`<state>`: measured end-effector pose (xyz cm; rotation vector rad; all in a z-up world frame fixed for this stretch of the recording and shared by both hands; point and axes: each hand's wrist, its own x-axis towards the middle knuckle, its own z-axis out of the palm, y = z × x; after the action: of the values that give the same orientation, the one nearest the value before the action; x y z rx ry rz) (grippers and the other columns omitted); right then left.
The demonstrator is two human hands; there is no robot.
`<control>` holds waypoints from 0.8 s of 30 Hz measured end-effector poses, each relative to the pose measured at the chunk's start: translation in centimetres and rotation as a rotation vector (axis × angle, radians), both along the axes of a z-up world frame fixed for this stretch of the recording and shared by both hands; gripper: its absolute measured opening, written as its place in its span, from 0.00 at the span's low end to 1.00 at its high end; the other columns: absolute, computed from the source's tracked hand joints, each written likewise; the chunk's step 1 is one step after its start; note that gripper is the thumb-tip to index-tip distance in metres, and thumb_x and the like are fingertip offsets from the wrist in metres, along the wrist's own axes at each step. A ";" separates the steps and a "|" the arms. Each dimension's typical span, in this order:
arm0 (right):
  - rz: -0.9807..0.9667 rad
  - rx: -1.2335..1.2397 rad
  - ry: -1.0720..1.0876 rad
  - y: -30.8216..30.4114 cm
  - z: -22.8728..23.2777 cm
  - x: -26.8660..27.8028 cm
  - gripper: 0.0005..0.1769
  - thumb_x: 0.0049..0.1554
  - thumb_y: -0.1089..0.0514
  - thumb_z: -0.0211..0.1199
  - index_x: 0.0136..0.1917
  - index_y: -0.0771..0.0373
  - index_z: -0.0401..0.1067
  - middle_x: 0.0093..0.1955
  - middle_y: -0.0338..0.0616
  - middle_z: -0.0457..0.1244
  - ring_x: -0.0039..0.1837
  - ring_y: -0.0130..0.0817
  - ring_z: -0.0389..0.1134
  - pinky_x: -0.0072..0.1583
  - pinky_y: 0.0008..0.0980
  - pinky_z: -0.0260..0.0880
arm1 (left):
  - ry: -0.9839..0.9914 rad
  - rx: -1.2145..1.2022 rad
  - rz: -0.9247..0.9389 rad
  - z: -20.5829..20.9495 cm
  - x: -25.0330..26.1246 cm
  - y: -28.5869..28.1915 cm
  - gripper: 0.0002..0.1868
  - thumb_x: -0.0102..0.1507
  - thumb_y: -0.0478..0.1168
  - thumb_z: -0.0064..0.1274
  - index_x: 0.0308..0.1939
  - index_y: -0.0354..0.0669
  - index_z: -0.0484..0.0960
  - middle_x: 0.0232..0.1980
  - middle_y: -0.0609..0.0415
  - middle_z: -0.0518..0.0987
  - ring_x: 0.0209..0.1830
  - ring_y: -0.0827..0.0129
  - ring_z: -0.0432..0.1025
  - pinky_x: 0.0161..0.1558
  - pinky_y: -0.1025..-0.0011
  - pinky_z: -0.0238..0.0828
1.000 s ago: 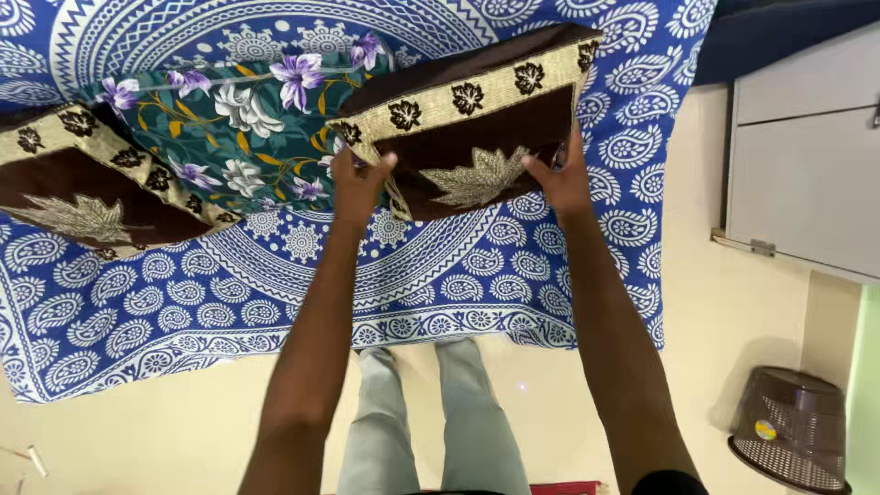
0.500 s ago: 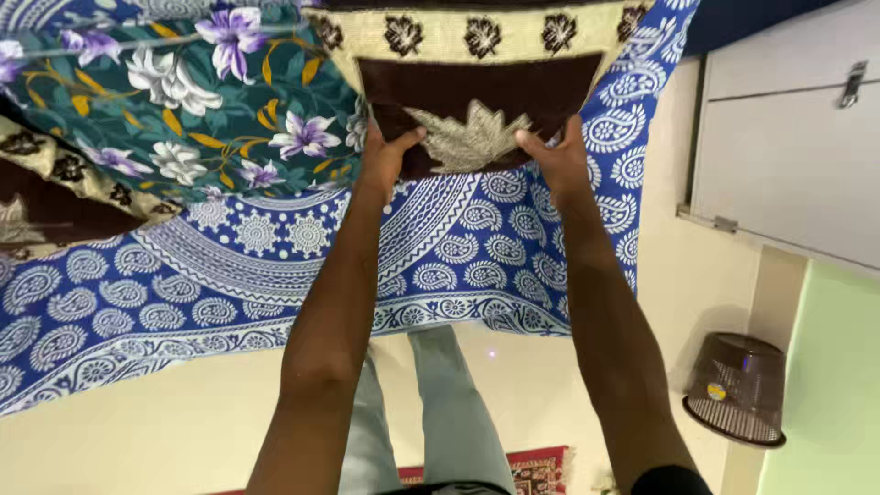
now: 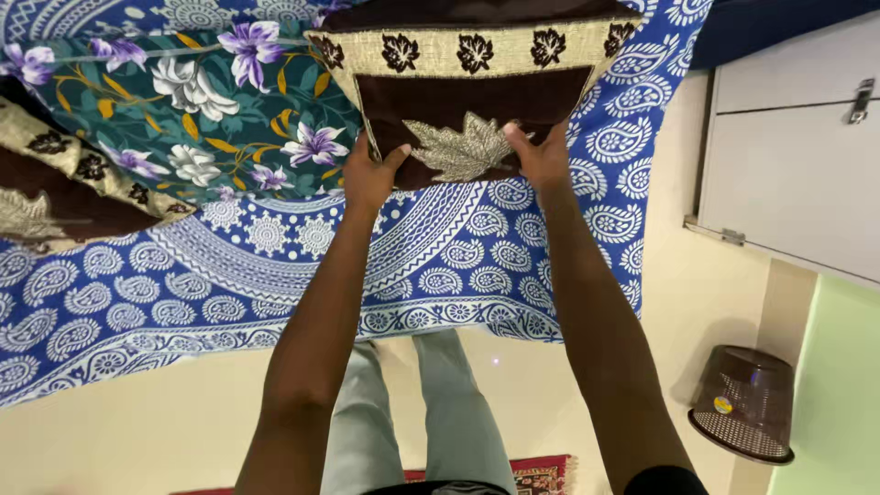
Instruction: The person arranges pillows on a bed by picking them up, repositioning them, and smoothing the surface of the bedsheet by hand.
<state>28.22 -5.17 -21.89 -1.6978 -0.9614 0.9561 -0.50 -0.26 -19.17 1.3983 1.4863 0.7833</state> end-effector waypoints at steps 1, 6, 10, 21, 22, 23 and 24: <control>-0.072 -0.244 0.149 0.3 1.3 0.3 0.50 0.57 0.52 0.75 0.78 0.68 0.45 0.73 0.55 0.56 0.68 0.43 0.66 0.66 0.43 0.71 | 0.116 -0.097 0.026 1.1 -0.4 -0.4 0.31 0.60 0.46 0.67 0.64 0.41 0.76 0.56 0.45 0.84 0.54 0.58 0.80 0.57 0.64 0.74; -0.196 -0.370 0.432 -0.6 5.8 1.8 0.72 0.45 0.53 0.74 0.82 0.56 0.22 0.82 0.54 0.44 0.73 0.53 0.62 0.65 0.56 0.66 | 0.366 0.251 0.053 6.3 0.2 -1.3 0.32 0.64 0.37 0.65 0.71 0.46 0.69 0.69 0.43 0.70 0.71 0.53 0.67 0.72 0.61 0.66; -0.012 0.270 -0.078 0.1 5.0 2.2 0.69 0.61 0.57 0.81 0.87 0.55 0.23 0.90 0.63 0.28 0.91 0.62 0.34 0.87 0.57 0.41 | 0.341 0.434 -0.179 9.7 3.9 -1.6 0.40 0.65 0.36 0.65 0.78 0.60 0.65 0.82 0.43 0.53 0.84 0.45 0.52 0.80 0.48 0.58; 0.101 0.174 -0.562 7.5 3.3 2.6 0.76 0.44 0.39 0.86 0.88 0.37 0.33 0.82 0.86 0.22 0.84 0.75 0.38 0.78 0.56 0.63 | 1.054 0.206 -0.463 7.4 6.4 5.9 0.60 0.57 0.20 0.55 0.80 0.88 0.54 0.85 0.60 0.34 0.84 0.45 0.38 0.65 0.26 0.53; 0.119 0.119 -0.484 6.7 4.3 2.7 0.76 0.46 0.38 0.88 0.87 0.40 0.33 0.82 0.85 0.21 0.84 0.75 0.38 0.76 0.56 0.65 | 1.055 0.213 -0.453 8.5 6.4 5.8 0.60 0.57 0.20 0.55 0.80 0.88 0.54 0.85 0.60 0.34 0.84 0.45 0.38 0.65 0.26 0.53; 0.137 0.064 -0.405 5.7 5.3 2.6 0.76 0.49 0.38 0.91 0.87 0.43 0.33 0.82 0.85 0.20 0.84 0.74 0.38 0.74 0.55 0.66 | 0.983 0.140 -0.483 9.6 6.3 5.6 0.57 0.56 0.23 0.57 0.79 0.84 0.56 0.84 0.59 0.34 0.82 0.43 0.37 0.66 0.26 0.51; 0.105 0.108 -0.412 4.6 6.2 2.3 0.75 0.51 0.41 0.90 0.88 0.48 0.34 0.84 0.82 0.23 0.85 0.73 0.35 0.78 0.58 0.59 | 0.909 0.069 -0.511 10.5 6.1 5.1 0.54 0.55 0.26 0.58 0.77 0.80 0.57 0.83 0.59 0.34 0.81 0.42 0.36 0.66 0.27 0.49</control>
<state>30.53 -0.59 -15.67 -1.8011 -1.3568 0.6146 5.56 4.86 -8.66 2.2220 1.6074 -0.1772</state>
